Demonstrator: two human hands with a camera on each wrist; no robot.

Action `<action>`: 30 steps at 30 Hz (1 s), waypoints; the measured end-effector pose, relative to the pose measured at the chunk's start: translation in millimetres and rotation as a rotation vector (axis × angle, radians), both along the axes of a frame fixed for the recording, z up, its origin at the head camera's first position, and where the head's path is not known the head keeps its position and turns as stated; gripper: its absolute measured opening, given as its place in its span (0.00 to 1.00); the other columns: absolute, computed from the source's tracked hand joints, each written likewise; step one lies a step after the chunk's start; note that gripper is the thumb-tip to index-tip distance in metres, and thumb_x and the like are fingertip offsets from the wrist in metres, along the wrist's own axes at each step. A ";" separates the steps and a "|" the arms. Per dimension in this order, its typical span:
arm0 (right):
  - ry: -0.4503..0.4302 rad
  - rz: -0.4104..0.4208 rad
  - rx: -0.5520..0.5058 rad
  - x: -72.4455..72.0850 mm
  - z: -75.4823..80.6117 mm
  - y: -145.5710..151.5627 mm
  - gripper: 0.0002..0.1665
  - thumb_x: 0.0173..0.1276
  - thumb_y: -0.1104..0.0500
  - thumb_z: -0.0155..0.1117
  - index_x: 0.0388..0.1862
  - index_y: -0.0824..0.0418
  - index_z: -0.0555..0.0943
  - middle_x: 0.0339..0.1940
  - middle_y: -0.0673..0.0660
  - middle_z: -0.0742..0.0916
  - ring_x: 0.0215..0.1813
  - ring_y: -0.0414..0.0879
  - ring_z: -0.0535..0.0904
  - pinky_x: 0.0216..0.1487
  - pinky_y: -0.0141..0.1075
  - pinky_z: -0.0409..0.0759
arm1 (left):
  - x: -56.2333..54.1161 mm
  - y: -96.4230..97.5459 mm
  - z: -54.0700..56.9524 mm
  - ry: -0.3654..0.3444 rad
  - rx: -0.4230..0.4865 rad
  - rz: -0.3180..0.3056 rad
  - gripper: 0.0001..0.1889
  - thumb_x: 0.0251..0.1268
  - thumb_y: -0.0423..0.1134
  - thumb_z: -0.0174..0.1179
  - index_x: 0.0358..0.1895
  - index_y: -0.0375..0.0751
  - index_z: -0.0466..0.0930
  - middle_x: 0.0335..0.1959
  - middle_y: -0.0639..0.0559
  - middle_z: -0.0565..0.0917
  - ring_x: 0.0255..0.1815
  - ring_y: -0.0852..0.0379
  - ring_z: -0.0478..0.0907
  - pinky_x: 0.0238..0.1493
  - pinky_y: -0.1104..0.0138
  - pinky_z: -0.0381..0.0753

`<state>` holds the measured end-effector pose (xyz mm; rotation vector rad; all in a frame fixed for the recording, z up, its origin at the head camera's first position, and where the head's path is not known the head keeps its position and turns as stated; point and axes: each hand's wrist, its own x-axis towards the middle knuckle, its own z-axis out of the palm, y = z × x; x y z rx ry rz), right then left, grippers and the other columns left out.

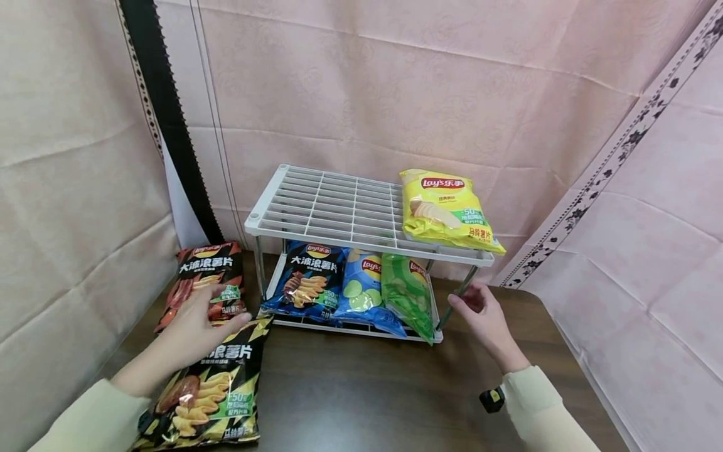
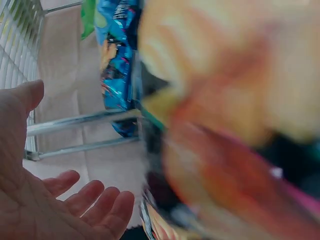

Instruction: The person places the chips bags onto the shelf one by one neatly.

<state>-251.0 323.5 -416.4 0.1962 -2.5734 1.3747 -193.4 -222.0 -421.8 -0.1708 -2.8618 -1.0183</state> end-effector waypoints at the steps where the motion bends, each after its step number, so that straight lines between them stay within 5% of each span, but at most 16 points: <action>1: -0.013 -0.008 -0.007 -1.1 -1.5 -1.8 0.28 0.69 0.45 0.63 0.58 0.62 0.70 0.50 0.58 0.79 0.52 0.49 0.76 0.50 0.29 0.73 | 5.2 -4.4 -2.3 0.002 -0.014 0.002 0.53 0.60 0.69 0.56 0.72 0.27 0.51 0.67 0.26 0.60 0.63 0.28 0.61 0.52 0.34 0.66; 8: -0.119 -0.057 -0.100 -11.4 -11.7 -10.9 0.29 0.68 0.36 0.60 0.50 0.59 0.76 0.46 0.57 0.82 0.49 0.49 0.75 0.50 0.39 0.71 | 35.7 -29.9 -15.6 -0.056 -0.093 0.033 0.52 0.60 0.69 0.57 0.71 0.28 0.51 0.63 0.23 0.61 0.61 0.24 0.59 0.48 0.31 0.64; 13: -0.195 -0.041 -0.209 -20.8 -20.2 -17.7 0.33 0.66 0.32 0.58 0.42 0.62 0.79 0.42 0.61 0.84 0.50 0.54 0.76 0.56 0.45 0.69 | 47.9 -36.7 -23.5 -0.126 -0.108 0.041 0.55 0.58 0.71 0.56 0.71 0.26 0.50 0.61 0.21 0.62 0.58 0.23 0.61 0.45 0.34 0.68; 19: -0.243 -0.028 -0.388 -27.3 -26.6 -25.7 0.38 0.66 0.30 0.55 0.31 0.68 0.71 0.34 0.70 0.77 0.38 0.59 0.73 0.48 0.49 0.69 | 52.6 -37.7 -35.3 -0.189 -0.105 0.037 0.57 0.56 0.73 0.56 0.69 0.24 0.51 0.59 0.21 0.63 0.55 0.27 0.67 0.40 0.40 0.73; 25: -0.299 -0.012 -0.529 -31.1 -30.2 -36.7 0.38 0.67 0.29 0.52 0.20 0.60 0.59 0.19 0.55 0.63 0.23 0.49 0.58 0.32 0.42 0.61 | 52.8 -38.6 -42.6 -0.292 -0.072 0.026 0.59 0.57 0.73 0.54 0.69 0.22 0.44 0.59 0.18 0.59 0.57 0.24 0.64 0.44 0.39 0.72; 30: -0.257 -0.048 -0.566 -31.3 -33.6 -47.4 0.36 0.70 0.31 0.50 0.17 0.58 0.60 0.13 0.51 0.62 0.17 0.47 0.54 0.24 0.39 0.57 | 54.7 -40.7 -47.1 -0.355 0.020 0.031 0.58 0.60 0.70 0.56 0.67 0.19 0.38 0.58 0.20 0.58 0.58 0.26 0.62 0.47 0.40 0.71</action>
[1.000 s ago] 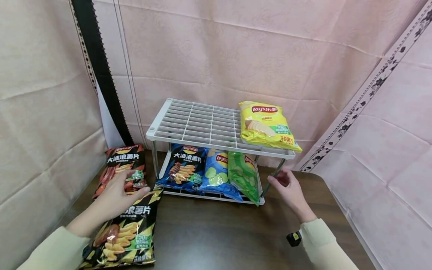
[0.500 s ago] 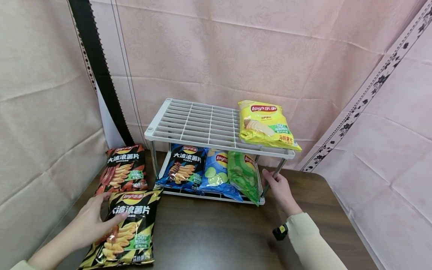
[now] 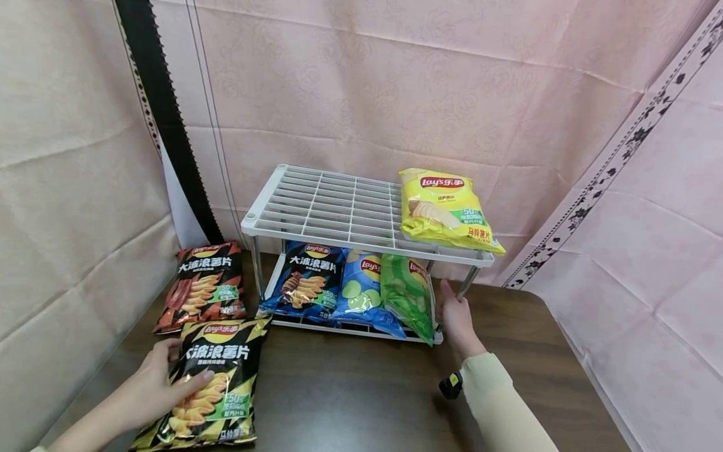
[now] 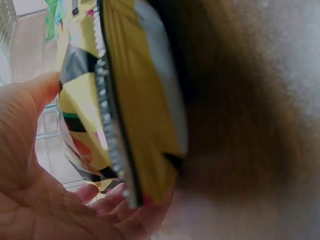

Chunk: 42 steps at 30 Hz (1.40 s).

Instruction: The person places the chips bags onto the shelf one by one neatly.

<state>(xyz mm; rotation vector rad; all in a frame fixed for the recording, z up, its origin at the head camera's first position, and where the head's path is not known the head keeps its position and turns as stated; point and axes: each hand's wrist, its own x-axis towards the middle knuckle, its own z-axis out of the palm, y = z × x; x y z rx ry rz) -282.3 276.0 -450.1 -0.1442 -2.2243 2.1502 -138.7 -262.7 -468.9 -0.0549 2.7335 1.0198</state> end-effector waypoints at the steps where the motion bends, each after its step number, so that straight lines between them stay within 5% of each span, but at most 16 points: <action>1: 0.010 -0.004 -0.007 0.6 -0.6 -1.8 0.36 0.72 0.33 0.50 0.16 0.58 0.60 0.12 0.51 0.62 0.16 0.47 0.53 0.22 0.39 0.56 | 0.8 -1.1 -1.2 -0.013 0.011 0.003 0.58 0.61 0.69 0.56 0.67 0.19 0.37 0.58 0.20 0.58 0.58 0.26 0.62 0.47 0.41 0.71; 10: 0.035 -0.036 -0.031 -2.8 -10.2 -9.3 0.34 0.76 0.40 0.48 0.16 0.60 0.59 0.12 0.52 0.61 0.13 0.45 0.53 0.18 0.38 0.54 | 0.3 -11.3 -7.2 -0.200 0.051 -0.024 0.58 0.64 0.67 0.54 0.63 0.11 0.38 0.56 0.12 0.56 0.58 0.21 0.61 0.46 0.42 0.73; 18: 0.036 -0.045 0.003 -2.3 -10.2 -6.4 0.35 0.76 0.38 0.48 0.13 0.59 0.60 0.09 0.49 0.62 0.12 0.44 0.53 0.16 0.37 0.54 | -4.4 -7.9 -6.4 -0.201 0.023 -0.046 0.57 0.62 0.66 0.56 0.59 0.07 0.45 0.51 0.14 0.63 0.55 0.21 0.64 0.46 0.43 0.74; 24: 0.057 -0.049 0.025 -1.5 -7.4 -6.5 0.36 0.76 0.38 0.47 0.13 0.59 0.60 0.09 0.50 0.62 0.12 0.45 0.53 0.16 0.38 0.54 | -6.1 -6.2 -9.4 -0.264 0.110 -0.028 0.55 0.62 0.64 0.59 0.58 0.09 0.45 0.41 0.31 0.75 0.44 0.40 0.78 0.43 0.49 0.77; 26: 0.057 -0.049 0.019 -1.7 -7.0 -6.5 0.35 0.76 0.38 0.47 0.14 0.60 0.59 0.09 0.50 0.62 0.12 0.45 0.53 0.17 0.38 0.54 | -5.9 -5.8 -10.7 -0.272 0.120 -0.024 0.55 0.62 0.63 0.60 0.58 0.09 0.44 0.39 0.35 0.76 0.44 0.43 0.78 0.43 0.50 0.78; 34: 0.070 -0.053 0.034 -0.9 -6.5 -4.9 0.36 0.76 0.39 0.47 0.13 0.59 0.59 0.09 0.50 0.62 0.12 0.45 0.53 0.16 0.38 0.54 | -6.7 3.3 -9.0 -0.264 0.073 -0.032 0.61 0.60 0.67 0.58 0.62 0.10 0.37 0.51 0.13 0.66 0.56 0.23 0.67 0.45 0.44 0.75; 42: 0.052 -0.051 0.036 -0.7 -6.1 -3.3 0.35 0.77 0.39 0.46 0.13 0.59 0.60 0.09 0.49 0.62 0.11 0.45 0.53 0.16 0.38 0.54 | -6.7 17.6 -1.9 -0.174 0.078 -0.018 0.60 0.57 0.67 0.62 0.64 0.14 0.38 0.58 0.11 0.60 0.57 0.26 0.68 0.43 0.46 0.77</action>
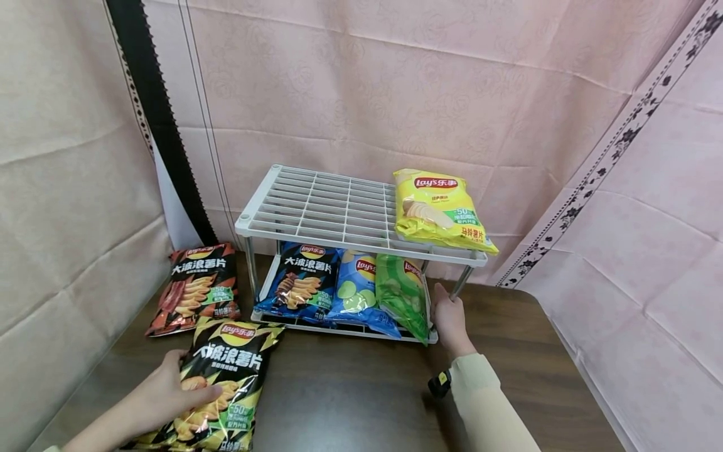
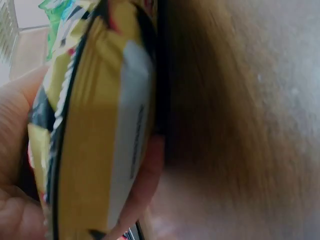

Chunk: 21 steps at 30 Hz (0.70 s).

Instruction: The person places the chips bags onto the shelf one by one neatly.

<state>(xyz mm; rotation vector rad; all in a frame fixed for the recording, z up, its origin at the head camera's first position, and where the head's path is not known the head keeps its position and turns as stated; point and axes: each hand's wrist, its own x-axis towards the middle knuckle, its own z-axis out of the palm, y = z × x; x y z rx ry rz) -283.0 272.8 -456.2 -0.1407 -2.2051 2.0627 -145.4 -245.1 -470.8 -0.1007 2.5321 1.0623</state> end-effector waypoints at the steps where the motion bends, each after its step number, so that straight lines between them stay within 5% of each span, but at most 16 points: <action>1: -0.002 0.003 -0.004 -0.1 0.2 -0.1 0.35 0.77 0.40 0.45 0.13 0.58 0.60 0.09 0.49 0.62 0.11 0.45 0.53 0.16 0.38 0.54 | 0.2 1.2 0.2 0.007 0.005 0.003 0.60 0.57 0.66 0.62 0.64 0.14 0.38 0.58 0.12 0.60 0.57 0.27 0.68 0.43 0.46 0.77; 21: 0.005 -0.003 -0.014 0.4 1.3 -1.0 0.34 0.78 0.42 0.45 0.14 0.61 0.59 0.09 0.50 0.62 0.11 0.45 0.53 0.15 0.38 0.54 | 3.9 15.4 2.8 0.104 0.029 -0.008 0.57 0.53 0.62 0.68 0.67 0.21 0.46 0.59 0.23 0.68 0.55 0.38 0.73 0.44 0.49 0.78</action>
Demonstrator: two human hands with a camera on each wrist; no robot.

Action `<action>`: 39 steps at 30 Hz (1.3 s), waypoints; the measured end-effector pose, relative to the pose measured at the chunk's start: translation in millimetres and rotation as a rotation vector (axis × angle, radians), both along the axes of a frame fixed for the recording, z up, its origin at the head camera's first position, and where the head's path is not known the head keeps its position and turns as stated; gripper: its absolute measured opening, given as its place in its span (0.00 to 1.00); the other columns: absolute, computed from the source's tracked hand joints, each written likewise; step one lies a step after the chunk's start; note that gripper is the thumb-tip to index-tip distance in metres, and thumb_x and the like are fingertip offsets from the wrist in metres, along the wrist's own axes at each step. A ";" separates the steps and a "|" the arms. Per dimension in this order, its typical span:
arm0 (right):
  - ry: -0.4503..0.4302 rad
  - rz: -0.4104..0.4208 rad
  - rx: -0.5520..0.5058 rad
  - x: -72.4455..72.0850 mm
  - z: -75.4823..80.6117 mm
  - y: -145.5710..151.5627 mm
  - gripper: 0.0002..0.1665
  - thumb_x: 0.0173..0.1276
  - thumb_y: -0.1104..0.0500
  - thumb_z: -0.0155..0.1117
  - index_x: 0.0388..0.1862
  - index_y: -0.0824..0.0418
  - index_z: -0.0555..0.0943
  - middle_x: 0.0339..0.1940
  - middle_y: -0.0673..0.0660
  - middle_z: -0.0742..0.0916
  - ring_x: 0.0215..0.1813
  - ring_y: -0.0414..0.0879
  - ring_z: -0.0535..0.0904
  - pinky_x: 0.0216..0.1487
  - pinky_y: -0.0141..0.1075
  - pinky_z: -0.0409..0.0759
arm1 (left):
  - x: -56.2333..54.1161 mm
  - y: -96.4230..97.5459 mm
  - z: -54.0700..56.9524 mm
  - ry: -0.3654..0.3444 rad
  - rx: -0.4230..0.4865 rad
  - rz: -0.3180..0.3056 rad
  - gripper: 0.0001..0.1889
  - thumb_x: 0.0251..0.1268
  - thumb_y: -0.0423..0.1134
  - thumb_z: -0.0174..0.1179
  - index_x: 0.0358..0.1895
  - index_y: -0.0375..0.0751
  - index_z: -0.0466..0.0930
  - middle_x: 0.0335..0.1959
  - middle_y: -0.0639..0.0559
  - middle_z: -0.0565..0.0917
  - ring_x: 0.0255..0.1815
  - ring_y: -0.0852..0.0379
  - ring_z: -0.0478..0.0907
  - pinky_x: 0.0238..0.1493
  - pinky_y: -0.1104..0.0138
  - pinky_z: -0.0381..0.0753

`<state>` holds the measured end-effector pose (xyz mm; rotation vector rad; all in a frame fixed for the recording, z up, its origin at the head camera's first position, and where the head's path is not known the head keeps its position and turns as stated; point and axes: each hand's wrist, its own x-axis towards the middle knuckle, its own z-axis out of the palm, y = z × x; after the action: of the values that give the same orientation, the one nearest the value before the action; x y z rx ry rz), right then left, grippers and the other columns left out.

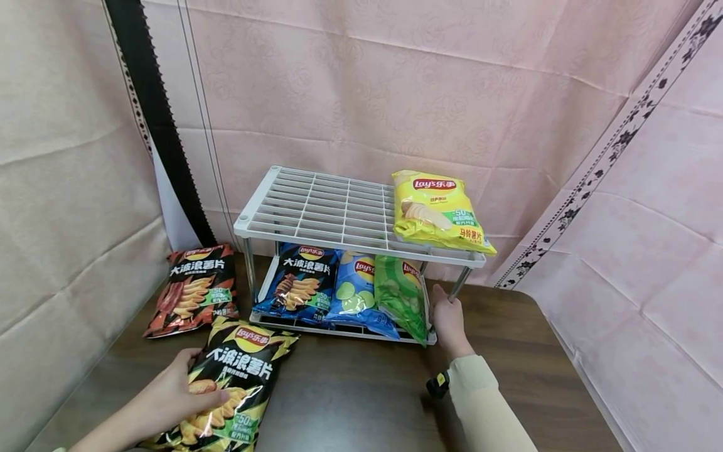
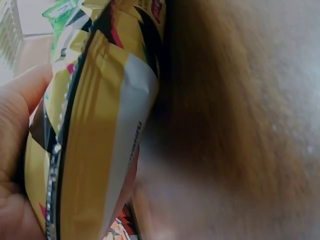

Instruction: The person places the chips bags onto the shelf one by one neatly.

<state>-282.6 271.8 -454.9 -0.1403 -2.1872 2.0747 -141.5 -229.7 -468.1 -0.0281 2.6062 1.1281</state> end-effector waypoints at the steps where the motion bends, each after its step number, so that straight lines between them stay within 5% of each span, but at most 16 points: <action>1: -0.001 0.001 -0.005 -0.2 -0.3 0.0 0.34 0.78 0.42 0.45 0.14 0.61 0.59 0.09 0.50 0.62 0.11 0.45 0.53 0.15 0.38 0.54 | 0.6 1.3 1.2 0.005 0.003 0.001 0.57 0.52 0.62 0.69 0.67 0.22 0.46 0.58 0.23 0.68 0.55 0.38 0.73 0.44 0.49 0.78; 12: 0.003 -0.008 -0.014 -1.1 -2.4 -0.2 0.35 0.76 0.39 0.47 0.14 0.59 0.59 0.09 0.49 0.62 0.11 0.44 0.53 0.16 0.37 0.54 | 6.9 17.0 12.5 0.051 0.002 -0.010 0.57 0.46 0.63 0.72 0.67 0.26 0.51 0.53 0.36 0.77 0.51 0.45 0.76 0.45 0.50 0.78; 27: -0.006 -0.017 0.001 -1.3 -2.3 0.9 0.35 0.76 0.39 0.46 0.14 0.59 0.60 0.09 0.49 0.62 0.11 0.44 0.53 0.15 0.36 0.54 | 14.6 42.9 38.2 0.128 0.047 -0.045 0.58 0.41 0.61 0.75 0.68 0.32 0.52 0.59 0.35 0.72 0.56 0.44 0.73 0.50 0.49 0.76; 39: -0.003 -0.014 0.000 -0.3 -2.1 0.4 0.34 0.78 0.41 0.44 0.14 0.60 0.60 0.09 0.50 0.62 0.11 0.45 0.53 0.16 0.37 0.55 | 19.8 67.4 69.1 0.315 0.150 -0.060 0.54 0.41 0.64 0.74 0.69 0.43 0.54 0.60 0.43 0.73 0.57 0.48 0.73 0.53 0.49 0.73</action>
<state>-282.9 272.3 -457.0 -0.1590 -2.1812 2.0690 -121.7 -162.4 -398.9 0.2792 2.7566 1.4017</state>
